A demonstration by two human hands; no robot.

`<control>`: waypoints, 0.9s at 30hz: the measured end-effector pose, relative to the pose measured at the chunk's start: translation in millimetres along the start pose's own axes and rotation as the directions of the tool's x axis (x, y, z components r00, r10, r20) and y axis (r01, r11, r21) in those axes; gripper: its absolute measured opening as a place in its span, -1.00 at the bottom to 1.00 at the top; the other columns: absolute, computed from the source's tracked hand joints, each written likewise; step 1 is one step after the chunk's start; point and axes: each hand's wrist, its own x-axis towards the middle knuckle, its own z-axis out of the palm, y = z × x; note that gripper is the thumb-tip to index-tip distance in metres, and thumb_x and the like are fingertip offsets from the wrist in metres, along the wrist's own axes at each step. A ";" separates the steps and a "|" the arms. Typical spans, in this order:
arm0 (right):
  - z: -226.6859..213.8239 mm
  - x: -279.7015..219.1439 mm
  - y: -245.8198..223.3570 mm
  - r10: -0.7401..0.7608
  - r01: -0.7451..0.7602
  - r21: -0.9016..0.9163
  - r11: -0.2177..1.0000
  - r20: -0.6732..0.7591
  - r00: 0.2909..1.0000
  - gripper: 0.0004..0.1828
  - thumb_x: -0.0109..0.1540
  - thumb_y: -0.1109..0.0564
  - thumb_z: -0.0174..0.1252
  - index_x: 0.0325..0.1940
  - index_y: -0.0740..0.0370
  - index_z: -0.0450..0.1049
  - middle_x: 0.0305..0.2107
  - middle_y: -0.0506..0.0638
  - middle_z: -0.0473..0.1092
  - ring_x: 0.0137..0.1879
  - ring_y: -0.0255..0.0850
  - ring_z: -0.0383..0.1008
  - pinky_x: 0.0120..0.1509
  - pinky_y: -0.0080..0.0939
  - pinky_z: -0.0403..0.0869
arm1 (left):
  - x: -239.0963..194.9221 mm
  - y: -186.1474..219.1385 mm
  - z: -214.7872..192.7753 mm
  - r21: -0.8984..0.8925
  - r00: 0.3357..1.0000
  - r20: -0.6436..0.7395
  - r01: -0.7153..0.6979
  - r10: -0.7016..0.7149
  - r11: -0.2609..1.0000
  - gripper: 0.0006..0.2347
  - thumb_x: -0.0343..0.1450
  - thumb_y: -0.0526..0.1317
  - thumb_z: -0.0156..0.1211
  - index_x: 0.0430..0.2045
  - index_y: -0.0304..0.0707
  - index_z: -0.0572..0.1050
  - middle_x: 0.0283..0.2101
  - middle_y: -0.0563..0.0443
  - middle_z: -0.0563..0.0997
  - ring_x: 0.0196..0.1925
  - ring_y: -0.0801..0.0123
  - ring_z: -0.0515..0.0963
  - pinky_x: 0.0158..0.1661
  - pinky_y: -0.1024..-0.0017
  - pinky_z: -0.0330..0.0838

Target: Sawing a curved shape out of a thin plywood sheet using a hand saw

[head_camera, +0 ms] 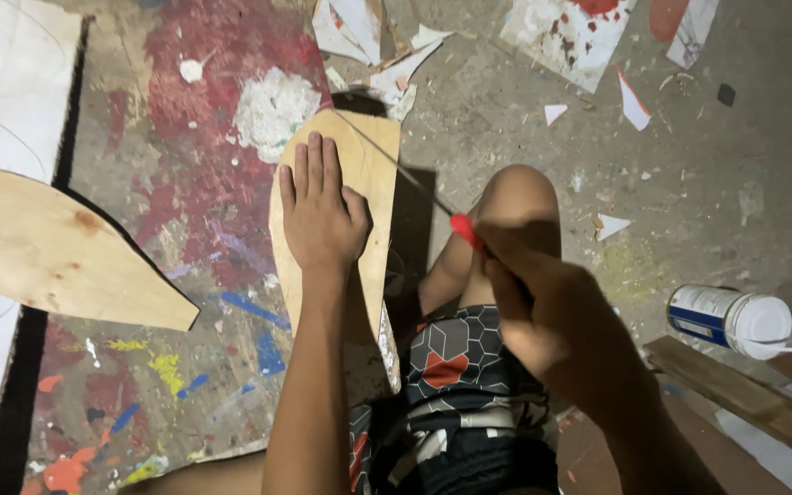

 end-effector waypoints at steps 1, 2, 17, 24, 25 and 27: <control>-2.1 2.2 -2.8 0.044 -0.044 -0.004 0.999 0.015 0.999 -0.52 0.34 0.18 -0.07 0.35 0.10 0.43 -0.62 -0.01 0.28 -0.63 -0.24 0.08 -0.51 -0.20 0.21 | 2.2 0.2 -0.4 -0.004 1.000 0.026 0.003 -0.003 1.000 -0.45 0.48 -0.18 -0.20 0.47 -0.27 0.16 0.55 -0.05 0.13 0.59 0.14 0.06 0.53 0.08 -0.19; -3.3 4.6 -2.4 0.048 -0.048 -0.004 0.999 0.018 0.999 -0.52 0.34 0.18 -0.07 0.35 0.10 0.43 -0.62 -0.01 0.28 -0.63 -0.24 0.08 -0.51 -0.20 0.21 | 1.0 0.4 -0.6 -0.006 1.000 0.031 0.005 -0.004 1.000 -0.45 0.48 -0.18 -0.20 0.47 -0.27 0.16 0.55 -0.05 0.13 0.59 0.14 0.06 0.53 0.08 -0.19; -8.5 38.2 -2.8 0.101 -0.092 -0.144 0.985 0.056 0.993 -0.55 0.36 0.09 -0.08 0.29 0.19 0.49 -0.72 0.13 0.42 -0.72 -0.20 0.21 -0.56 -0.09 0.18 | 2.0 1.0 -5.4 -0.005 0.999 0.040 -0.005 0.006 1.000 -0.46 0.49 -0.19 -0.18 0.47 -0.29 0.16 0.54 -0.06 0.14 0.59 0.14 0.08 0.52 0.08 -0.17; 3.7 52.5 2.0 0.075 -0.066 -0.087 0.994 0.104 0.992 -0.64 0.38 0.13 -0.08 0.19 0.23 0.48 -0.56 0.05 0.38 -0.63 -0.29 0.18 -0.52 -0.23 0.23 | 2.3 1.2 -6.2 0.034 0.999 0.044 -0.016 0.014 0.999 -0.46 0.49 -0.20 -0.16 0.47 -0.29 0.17 0.54 -0.07 0.14 0.59 0.13 0.10 0.52 0.06 -0.14; 11.8 56.9 4.7 -0.071 0.073 -0.005 0.997 0.167 0.983 -0.63 0.41 0.19 -0.13 0.26 0.36 0.37 -0.50 0.01 0.30 -0.69 -0.37 0.13 -0.67 -0.39 0.20 | 3.3 0.4 -5.9 0.040 0.999 0.052 -0.013 0.011 0.999 -0.45 0.49 -0.20 -0.15 0.47 -0.29 0.17 0.55 -0.07 0.13 0.59 0.13 0.09 0.52 0.06 -0.14; 16.1 60.4 -1.7 -0.101 0.104 -0.005 0.995 0.185 0.978 -0.64 0.39 0.23 -0.10 0.24 0.38 0.39 -0.59 0.00 0.28 -0.67 -0.31 0.17 -0.61 -0.31 0.20 | 3.0 1.2 -5.8 0.019 0.999 0.036 -0.019 0.018 1.000 -0.46 0.49 -0.19 -0.14 0.46 -0.30 0.19 0.54 -0.08 0.15 0.59 0.12 0.10 0.52 0.05 -0.13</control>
